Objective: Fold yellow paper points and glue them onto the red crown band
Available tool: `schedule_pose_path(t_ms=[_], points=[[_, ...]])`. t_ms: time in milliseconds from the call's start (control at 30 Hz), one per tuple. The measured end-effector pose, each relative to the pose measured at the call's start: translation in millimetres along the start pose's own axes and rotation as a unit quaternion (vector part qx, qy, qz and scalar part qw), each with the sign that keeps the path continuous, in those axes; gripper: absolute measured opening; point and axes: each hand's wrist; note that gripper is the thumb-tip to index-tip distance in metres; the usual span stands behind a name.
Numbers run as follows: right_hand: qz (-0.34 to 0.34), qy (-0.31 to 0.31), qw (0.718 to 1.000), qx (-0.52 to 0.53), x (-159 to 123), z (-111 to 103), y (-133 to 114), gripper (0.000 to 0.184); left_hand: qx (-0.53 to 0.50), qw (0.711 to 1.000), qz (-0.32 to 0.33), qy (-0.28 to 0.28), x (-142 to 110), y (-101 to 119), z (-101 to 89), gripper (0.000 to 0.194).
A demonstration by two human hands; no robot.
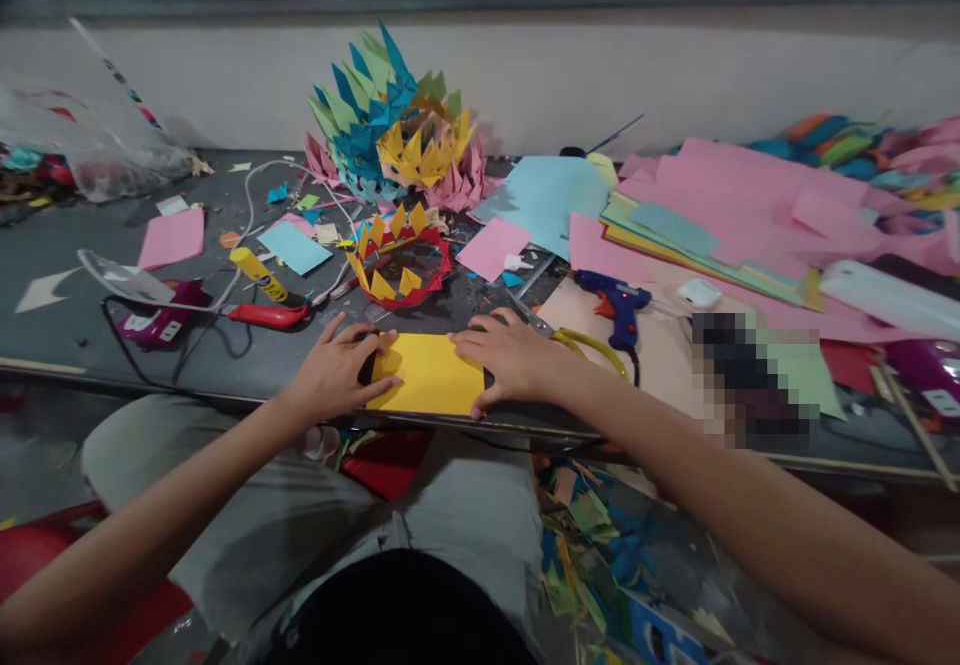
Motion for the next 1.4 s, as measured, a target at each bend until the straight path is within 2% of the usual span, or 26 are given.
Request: schedule_pose_path(t_ms=[100, 300, 400, 533, 700, 800, 933, 1100, 1267, 1400], points=[[0.027, 0.024, 0.999, -0.007, -8.5, 6.8, -0.9, 0.065, 0.002, 1.0, -0.01, 0.01, 2.5, 2.0, 2.3, 0.058], [0.13, 0.081, 0.988, 0.016, -24.8, 20.2, -8.8, 0.087, -0.002, 1.0, -0.016, 0.023, 2.5, -0.3, 3.8, 0.061], [0.173, 0.087, 0.981, 0.027, -26.9, 21.5, -13.8, 0.088, 0.008, 0.999, -0.023, 0.035, 0.5, 0.4, 2.8, 0.063], [0.198, 0.084, 0.976, 0.028, -26.8, 21.2, -16.5, 0.09, 0.019, 0.998, -0.039, 0.047, -1.7, 3.3, 1.3, 0.065], [0.213, 0.069, 0.974, 0.042, -29.2, 23.0, -17.4, 0.09, 0.021, 0.997, -0.034, 0.06, -3.6, 4.9, 4.0, 0.066], [0.205, 0.06, 0.976, 0.045, -31.0, 24.3, -18.0, 0.085, 0.032, 0.997, -0.027, 0.057, -4.0, 4.1, 5.2, 0.069], [0.166, 0.05, 0.984, 0.031, -32.4, 26.8, -16.7, 0.075, 0.028, 0.999, -0.009, 0.04, -4.6, 2.5, 2.5, 0.079], [0.144, 0.079, 0.986, -0.002, -34.0, 31.8, -17.4, 0.071, 0.026, 1.0, -0.01, 0.001, -4.9, 2.1, -5.2, 0.087], [0.136, 0.089, 0.987, -0.011, -44.4, 42.2, -33.5, 0.051, 0.015, 1.0, 0.008, -0.002, -4.8, 3.4, -7.9, 0.069], [0.141, 0.137, 0.98, 0.007, -59.8, 54.1, -54.2, 0.049, 0.014, 1.0, -0.001, -0.008, -4.9, 4.3, -8.0, 0.064]])
Point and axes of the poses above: each hand's wrist, its own x-axis towards the middle knuckle, its own z-axis out of the palm, y = z × x, and after that the axes turned 7 degrees about -y, right-handed
